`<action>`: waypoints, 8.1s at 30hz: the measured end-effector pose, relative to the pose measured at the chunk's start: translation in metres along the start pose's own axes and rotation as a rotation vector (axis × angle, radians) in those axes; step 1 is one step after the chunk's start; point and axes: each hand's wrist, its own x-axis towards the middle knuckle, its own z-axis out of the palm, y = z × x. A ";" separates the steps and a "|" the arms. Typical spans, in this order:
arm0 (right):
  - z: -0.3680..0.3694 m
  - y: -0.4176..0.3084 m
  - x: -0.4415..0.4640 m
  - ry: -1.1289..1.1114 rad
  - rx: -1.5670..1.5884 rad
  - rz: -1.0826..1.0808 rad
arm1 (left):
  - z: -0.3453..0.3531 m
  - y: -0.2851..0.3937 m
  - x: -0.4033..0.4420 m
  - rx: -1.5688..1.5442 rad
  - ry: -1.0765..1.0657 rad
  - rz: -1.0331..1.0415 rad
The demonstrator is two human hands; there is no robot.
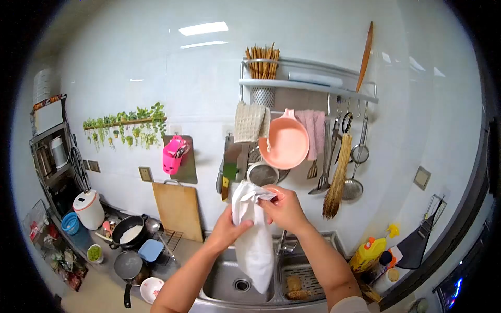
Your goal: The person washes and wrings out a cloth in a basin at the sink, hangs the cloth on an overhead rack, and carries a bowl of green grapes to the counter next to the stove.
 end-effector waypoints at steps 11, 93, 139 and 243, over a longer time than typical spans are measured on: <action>-0.087 -0.067 0.070 0.278 0.124 -0.177 | 0.062 -0.006 0.049 -0.064 -0.125 -0.023; -0.168 0.008 0.150 0.351 -1.546 -0.689 | 0.063 -0.056 0.141 0.214 0.157 0.238; 0.186 0.214 -0.230 -0.486 -0.073 0.454 | -0.045 -0.112 -0.375 0.622 0.078 -0.875; 0.728 -0.322 -0.651 1.633 0.315 0.752 | -0.295 0.073 -0.724 -1.149 -1.475 -1.217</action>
